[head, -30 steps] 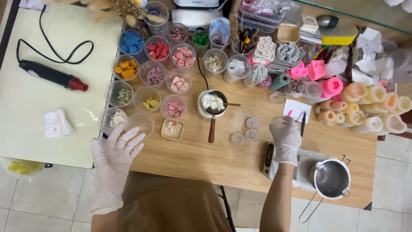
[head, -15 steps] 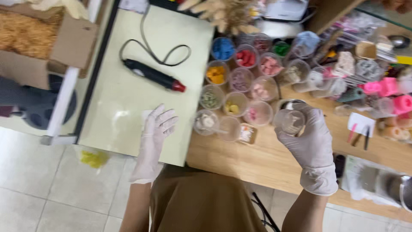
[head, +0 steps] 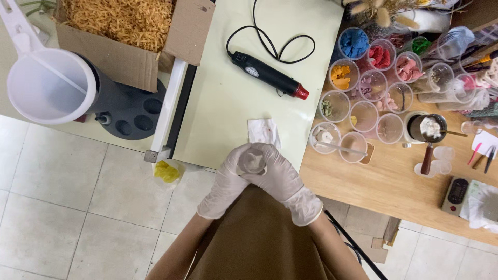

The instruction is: The person uses a heat gun to heat the interior of small glass cups and wipes each one with a cloth by hand before placing it on a workbench alongside other supplies.

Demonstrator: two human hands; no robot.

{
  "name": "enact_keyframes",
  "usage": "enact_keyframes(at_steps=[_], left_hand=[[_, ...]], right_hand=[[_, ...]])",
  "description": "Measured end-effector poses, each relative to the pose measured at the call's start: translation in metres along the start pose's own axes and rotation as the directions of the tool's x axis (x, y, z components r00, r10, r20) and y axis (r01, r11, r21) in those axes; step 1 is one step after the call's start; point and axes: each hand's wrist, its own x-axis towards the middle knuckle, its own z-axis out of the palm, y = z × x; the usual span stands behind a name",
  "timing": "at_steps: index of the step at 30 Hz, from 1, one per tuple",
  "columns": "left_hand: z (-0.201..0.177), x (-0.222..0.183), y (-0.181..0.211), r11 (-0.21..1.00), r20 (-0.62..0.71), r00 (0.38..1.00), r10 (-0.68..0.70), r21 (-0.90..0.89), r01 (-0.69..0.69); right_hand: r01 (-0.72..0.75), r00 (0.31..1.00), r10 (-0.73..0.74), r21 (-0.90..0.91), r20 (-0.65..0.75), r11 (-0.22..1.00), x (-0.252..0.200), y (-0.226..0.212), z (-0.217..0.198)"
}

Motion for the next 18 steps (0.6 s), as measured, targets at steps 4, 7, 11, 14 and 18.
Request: enact_keyframes(at_steps=[4, 7, 11, 14, 18], left_hand=[[-0.004, 0.051, -0.044, 0.99, -0.133, 0.989, 0.059, -0.117, -0.075], [-0.028, 0.092, -0.044, 0.953, -0.187, 0.976, 0.111, 0.298, -0.051], [-0.037, 0.13, -0.037, 0.861, -0.172, 0.968, 0.181, 0.504, -0.071], [-0.038, 0.142, -0.042, 0.806, -0.178, 0.96, 0.217, 0.587, -0.073], [-0.038, 0.143, -0.044, 0.82, -0.144, 0.975, 0.169, 0.57, -0.058]], right_hand=[[-0.138, 0.99, 0.138, -0.019, -0.006, 0.99, 0.044, 0.024, -0.019], [0.001, 0.973, -0.074, -0.319, -0.216, 0.948, 0.109, 0.053, -0.03], [0.112, 0.941, -0.249, -0.479, -0.231, 0.87, 0.202, 0.086, -0.016], [0.036, 0.985, -0.114, -0.484, -0.133, 0.875, 0.246, 0.107, 0.0], [-0.26, 0.945, 0.326, -0.526, 0.035, 0.81, 0.271, 0.127, 0.006]])
